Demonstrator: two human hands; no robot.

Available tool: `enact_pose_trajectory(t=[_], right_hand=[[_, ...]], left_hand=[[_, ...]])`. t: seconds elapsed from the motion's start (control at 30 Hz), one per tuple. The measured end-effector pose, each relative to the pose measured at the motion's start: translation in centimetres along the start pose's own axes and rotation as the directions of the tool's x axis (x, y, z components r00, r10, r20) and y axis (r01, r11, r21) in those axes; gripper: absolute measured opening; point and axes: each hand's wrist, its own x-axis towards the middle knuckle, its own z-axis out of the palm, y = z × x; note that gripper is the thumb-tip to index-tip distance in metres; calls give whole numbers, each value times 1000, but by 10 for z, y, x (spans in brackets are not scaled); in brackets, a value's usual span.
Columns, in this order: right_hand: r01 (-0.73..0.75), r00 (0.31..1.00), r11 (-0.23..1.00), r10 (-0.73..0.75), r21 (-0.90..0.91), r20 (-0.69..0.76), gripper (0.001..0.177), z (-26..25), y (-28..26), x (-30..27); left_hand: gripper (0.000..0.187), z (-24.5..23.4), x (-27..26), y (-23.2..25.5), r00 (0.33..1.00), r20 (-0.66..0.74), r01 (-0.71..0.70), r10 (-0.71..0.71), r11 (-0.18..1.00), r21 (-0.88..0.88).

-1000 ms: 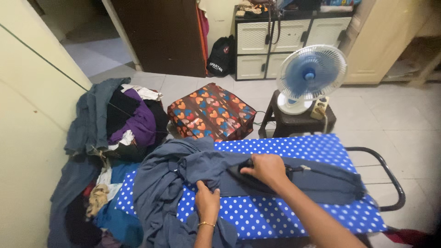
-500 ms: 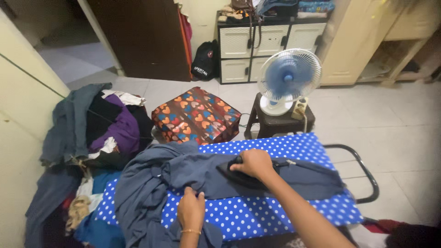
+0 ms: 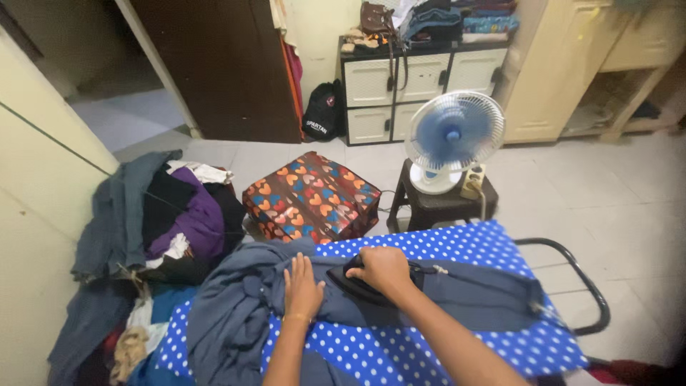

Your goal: The person irons a blue garment on a polka-dotted ironing board. They repeatedly smooth and reposition the fabric while using a black iron to press different sections.

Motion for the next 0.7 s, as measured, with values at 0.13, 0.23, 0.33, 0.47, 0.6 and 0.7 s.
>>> enact_pose_trajectory(t=[0.13, 0.23, 0.33, 0.47, 0.6, 0.7], right_hand=[[-3, 1000, 998, 5, 61, -28, 47, 16, -14, 23], [-156, 983, 986, 161, 60, -84, 51, 29, -26, 39], [-181, 980, 982, 185, 60, -77, 52, 35, -26, 43], [-161, 981, 984, 168, 75, -97, 47, 25, -6, 17], [-248, 967, 969, 248, 15, -48, 48, -7, 41, -23], [-355, 935, 931, 351, -81, -56, 51, -36, 86, -53]], left_hand=[[91, 10, -8, -14, 997, -42, -73, 69, 992, -99], [89, 6, -6, -13, 997, -5, -79, 79, 995, -58], [77, -1, -5, -9, 995, 75, -70, 68, 997, 24], [64, -7, -5, -4, 992, 113, -72, 62, 993, 89], [63, -8, -4, -1, 992, 117, -61, 46, 991, 123], [63, -8, -5, 0, 993, 114, -45, 28, 988, 151]])
